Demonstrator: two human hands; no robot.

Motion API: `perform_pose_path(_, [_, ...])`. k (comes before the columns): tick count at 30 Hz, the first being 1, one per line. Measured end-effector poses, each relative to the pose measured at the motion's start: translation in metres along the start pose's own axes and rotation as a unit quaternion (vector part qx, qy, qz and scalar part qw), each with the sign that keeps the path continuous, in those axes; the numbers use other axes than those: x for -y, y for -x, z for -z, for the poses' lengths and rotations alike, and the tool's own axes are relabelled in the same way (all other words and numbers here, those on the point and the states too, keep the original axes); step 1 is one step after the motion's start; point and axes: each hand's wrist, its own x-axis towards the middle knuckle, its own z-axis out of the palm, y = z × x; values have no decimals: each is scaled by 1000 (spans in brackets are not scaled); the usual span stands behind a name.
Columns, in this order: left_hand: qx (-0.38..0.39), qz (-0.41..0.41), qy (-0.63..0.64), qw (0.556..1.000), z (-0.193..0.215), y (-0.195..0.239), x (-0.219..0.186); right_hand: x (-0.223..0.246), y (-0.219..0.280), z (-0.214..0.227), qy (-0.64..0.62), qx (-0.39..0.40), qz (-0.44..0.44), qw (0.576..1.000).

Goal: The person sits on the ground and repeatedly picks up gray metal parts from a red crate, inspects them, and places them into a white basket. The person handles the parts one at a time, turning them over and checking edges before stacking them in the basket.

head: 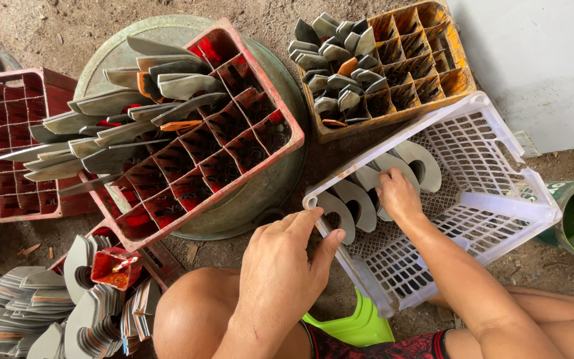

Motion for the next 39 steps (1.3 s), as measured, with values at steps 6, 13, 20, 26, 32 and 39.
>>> perform_pose_path(6, [18, -16, 8, 1000, 2, 2, 3, 8, 0, 10, 14, 8, -6, 1000])
perform_pose_path(13, [21, -29, 15, 999, 8, 12, 6, 47, -24, 83, 38, 154, 18, 987])
perform_pose_path(20, [79, -44, 13, 996, 7, 24, 16, 148, -55, 184, -1, 485, 160, 860])
perform_pose_path(26, [100, -22, 10, 995, 4, 25, 22, 258, -113, 220, -169, 131, 254, 943])
perform_pose_path(32, [53, -18, 36, 998, 11, 15, 38, 333, -150, 187, -196, -129, 440, 867])
perform_pose_path(39, [43, -14, 77, 996, 11, 8, 51, 337, -185, 152, -198, -158, 437, 863])
